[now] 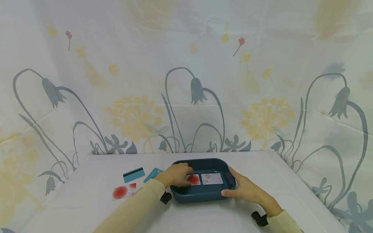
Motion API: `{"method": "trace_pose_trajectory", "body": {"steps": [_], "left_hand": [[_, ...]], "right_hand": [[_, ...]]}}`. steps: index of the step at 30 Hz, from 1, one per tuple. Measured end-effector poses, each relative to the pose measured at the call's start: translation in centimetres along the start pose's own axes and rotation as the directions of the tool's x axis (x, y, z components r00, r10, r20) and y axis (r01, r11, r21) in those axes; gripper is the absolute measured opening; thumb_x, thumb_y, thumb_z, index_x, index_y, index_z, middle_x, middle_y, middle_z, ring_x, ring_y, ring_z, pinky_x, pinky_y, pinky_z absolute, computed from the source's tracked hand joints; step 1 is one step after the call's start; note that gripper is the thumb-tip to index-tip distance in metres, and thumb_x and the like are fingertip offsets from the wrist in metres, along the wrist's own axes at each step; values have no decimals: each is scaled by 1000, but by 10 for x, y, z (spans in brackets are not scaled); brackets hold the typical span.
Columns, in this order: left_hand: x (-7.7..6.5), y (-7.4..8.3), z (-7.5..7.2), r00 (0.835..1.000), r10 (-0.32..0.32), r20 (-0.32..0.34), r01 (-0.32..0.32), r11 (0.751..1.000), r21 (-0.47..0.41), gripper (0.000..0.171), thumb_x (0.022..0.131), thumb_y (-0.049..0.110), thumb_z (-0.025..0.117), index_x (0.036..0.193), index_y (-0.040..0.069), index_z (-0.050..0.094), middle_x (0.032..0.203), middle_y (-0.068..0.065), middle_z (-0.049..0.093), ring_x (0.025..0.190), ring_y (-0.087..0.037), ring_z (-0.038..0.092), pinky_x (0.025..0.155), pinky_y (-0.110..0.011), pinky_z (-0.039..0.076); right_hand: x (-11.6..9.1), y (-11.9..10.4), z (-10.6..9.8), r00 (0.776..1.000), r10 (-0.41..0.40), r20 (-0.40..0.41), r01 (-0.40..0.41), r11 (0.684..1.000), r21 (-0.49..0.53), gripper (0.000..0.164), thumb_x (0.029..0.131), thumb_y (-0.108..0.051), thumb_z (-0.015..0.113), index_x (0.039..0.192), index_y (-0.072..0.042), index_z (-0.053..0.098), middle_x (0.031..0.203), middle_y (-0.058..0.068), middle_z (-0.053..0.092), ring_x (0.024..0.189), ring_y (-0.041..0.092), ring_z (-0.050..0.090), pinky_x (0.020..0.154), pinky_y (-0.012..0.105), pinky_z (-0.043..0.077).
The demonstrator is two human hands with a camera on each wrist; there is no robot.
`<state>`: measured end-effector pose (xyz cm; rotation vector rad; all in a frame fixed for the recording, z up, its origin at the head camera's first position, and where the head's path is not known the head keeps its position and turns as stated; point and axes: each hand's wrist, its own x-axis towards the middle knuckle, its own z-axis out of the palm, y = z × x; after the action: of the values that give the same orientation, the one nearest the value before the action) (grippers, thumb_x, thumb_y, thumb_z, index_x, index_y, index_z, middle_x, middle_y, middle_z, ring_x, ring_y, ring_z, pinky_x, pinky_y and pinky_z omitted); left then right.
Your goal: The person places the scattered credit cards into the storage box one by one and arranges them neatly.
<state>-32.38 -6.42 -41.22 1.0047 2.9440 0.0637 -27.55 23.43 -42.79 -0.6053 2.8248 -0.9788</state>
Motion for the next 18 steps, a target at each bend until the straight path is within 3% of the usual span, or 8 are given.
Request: {"method": "trace_pose_trajectory", "body": {"steps": [10,18], "left_hand": [[-14,5,-9,995,29,-95,-37,996,-84,44,85,39,70,123,18,63,108,3,58,94,-13,55,85,-33,47],[-41,5,-16,981,21,-192,-48,989,-139,45,86,36,68,125,15,62,114,0,59,103,-17,55,91,-37,46]], "right_hand": [[0,1,0,1000,-1,1,1,1000,0,108,77,-54,70,150,4,15,153,23,22,138,41,25,106,59,25],[0,0,1,1000,0,-5,0,1000,2,108,78,-54,70,150,5,15,153,24,23,138,42,25,106,59,25]]}}
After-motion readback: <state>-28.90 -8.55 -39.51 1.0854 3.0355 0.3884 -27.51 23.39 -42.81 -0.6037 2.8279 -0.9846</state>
